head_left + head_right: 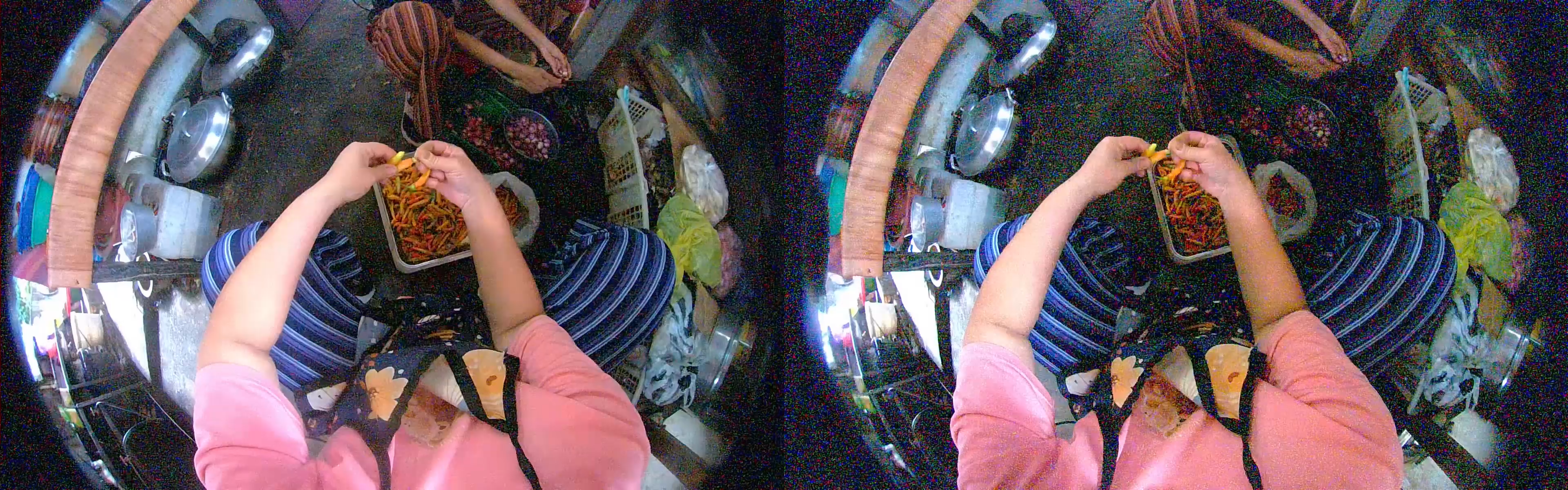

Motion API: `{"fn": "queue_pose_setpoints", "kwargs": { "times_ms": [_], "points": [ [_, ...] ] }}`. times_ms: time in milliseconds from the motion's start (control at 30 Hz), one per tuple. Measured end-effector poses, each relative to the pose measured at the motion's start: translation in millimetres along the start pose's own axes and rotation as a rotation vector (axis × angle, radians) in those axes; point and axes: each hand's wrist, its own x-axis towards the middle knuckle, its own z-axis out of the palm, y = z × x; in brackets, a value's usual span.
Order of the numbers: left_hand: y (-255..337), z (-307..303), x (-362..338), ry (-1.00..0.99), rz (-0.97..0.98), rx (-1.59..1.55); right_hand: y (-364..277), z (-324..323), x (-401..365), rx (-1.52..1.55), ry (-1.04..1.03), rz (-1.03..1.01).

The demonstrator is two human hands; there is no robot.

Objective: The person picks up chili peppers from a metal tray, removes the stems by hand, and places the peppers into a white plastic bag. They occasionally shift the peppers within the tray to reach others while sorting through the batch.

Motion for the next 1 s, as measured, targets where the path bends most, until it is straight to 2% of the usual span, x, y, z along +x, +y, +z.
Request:
{"fn": "queue_pose_setpoints", "kwargs": {
  "times_ms": [67,133,367,500,567,667,767,900,967,1000],
  "points": [
    [-6.9,-1.3,2.0,0.013,-0.013,-0.013,0.0,0.4,-1.0,-0.405,0.258,-0.053],
    [-9.8,-1.3,2.6,0.094,-0.004,0.151,-3.2,2.8,-3.5,-0.481,0.259,-0.077],
    [-8.7,2.7,2.1,0.127,-0.053,0.214,-7.2,18.1,-2.5,-0.778,0.266,-0.092],
    [-7.1,2.2,0.4,0.129,0.007,0.324,-4.9,25.8,-1.5,-0.941,0.315,-0.107],
    [-1.3,3.3,-1.5,0.134,0.024,0.341,0.1,27.4,1.7,-1.282,0.374,-0.322],
    [2.0,3.5,-3.9,0.156,-0.025,0.392,2.8,31.1,1.5,-1.314,0.381,-0.433],
    [1.8,2.6,-4.9,0.157,-0.006,0.419,1.6,33.8,0.0,-1.321,0.385,-0.455],
    [1.2,1.3,-5.6,0.114,-0.078,0.245,5.6,20.3,3.6,-1.308,0.334,-0.545],
    [2.2,1.1,-4.8,0.114,-0.080,0.193,3.5,17.2,1.4,-0.846,0.330,-0.206],
    [2.9,1.3,-4.2,0.114,-0.062,0.174,3.4,16.4,1.5,-0.845,0.329,-0.206]
  ]
}}
